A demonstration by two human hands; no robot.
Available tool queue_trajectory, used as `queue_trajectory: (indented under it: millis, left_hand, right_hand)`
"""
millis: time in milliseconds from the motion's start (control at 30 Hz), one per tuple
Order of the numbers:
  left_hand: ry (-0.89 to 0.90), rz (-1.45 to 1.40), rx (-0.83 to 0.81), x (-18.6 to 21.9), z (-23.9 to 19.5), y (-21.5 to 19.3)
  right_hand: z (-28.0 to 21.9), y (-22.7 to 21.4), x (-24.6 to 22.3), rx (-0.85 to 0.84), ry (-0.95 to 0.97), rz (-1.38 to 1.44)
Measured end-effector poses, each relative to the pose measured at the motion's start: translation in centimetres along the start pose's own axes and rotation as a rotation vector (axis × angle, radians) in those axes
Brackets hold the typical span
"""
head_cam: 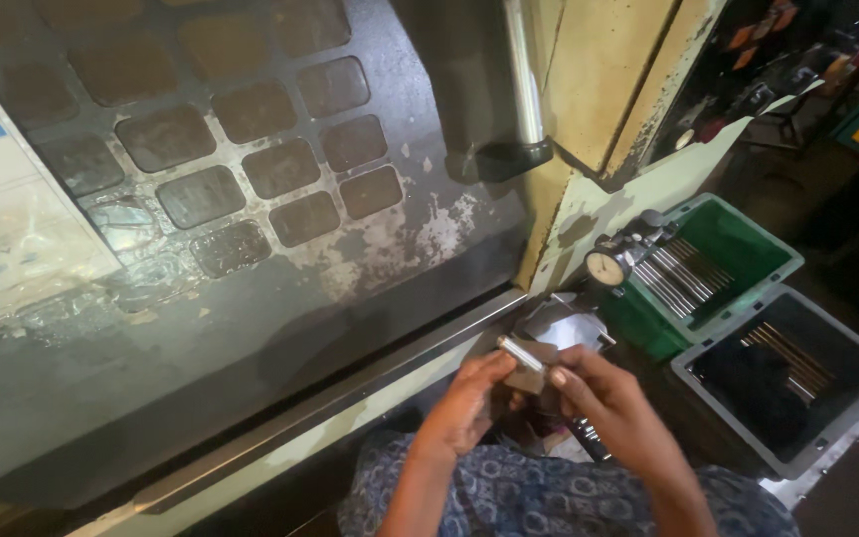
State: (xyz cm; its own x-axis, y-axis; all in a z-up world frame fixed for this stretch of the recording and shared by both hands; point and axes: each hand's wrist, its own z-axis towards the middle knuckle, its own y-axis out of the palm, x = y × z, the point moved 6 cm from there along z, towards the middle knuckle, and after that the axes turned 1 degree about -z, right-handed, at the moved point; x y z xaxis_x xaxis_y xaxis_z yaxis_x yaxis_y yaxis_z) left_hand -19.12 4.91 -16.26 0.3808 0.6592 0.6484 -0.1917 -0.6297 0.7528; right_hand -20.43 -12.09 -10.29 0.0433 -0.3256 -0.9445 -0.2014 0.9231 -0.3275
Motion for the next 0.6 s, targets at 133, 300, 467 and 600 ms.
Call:
queue_trajectory:
  millis: [133,300,467,600]
  left_hand:
    - [0.038,-0.003,-0.037,0.2,-0.3,-0.1]
    - [0.067,0.062,0.008,0.0,0.1,-0.4]
    - [0.017,0.040,0.051,-1.4,0.0,-1.4]
    - [0.057,0.038,-0.009,-1.4,-0.5,-2.3]
  right_hand:
    - [0.0,0.7,1.5,-0.004,0.017,0.166]
    - [0.2,2.0,0.3,-0.015,0.003,0.102]
    - [0.8,3.0,0.9,-0.053,0.207,0.159]
    - [0.7,3.2,0.9,-0.209,0.073,0.202]
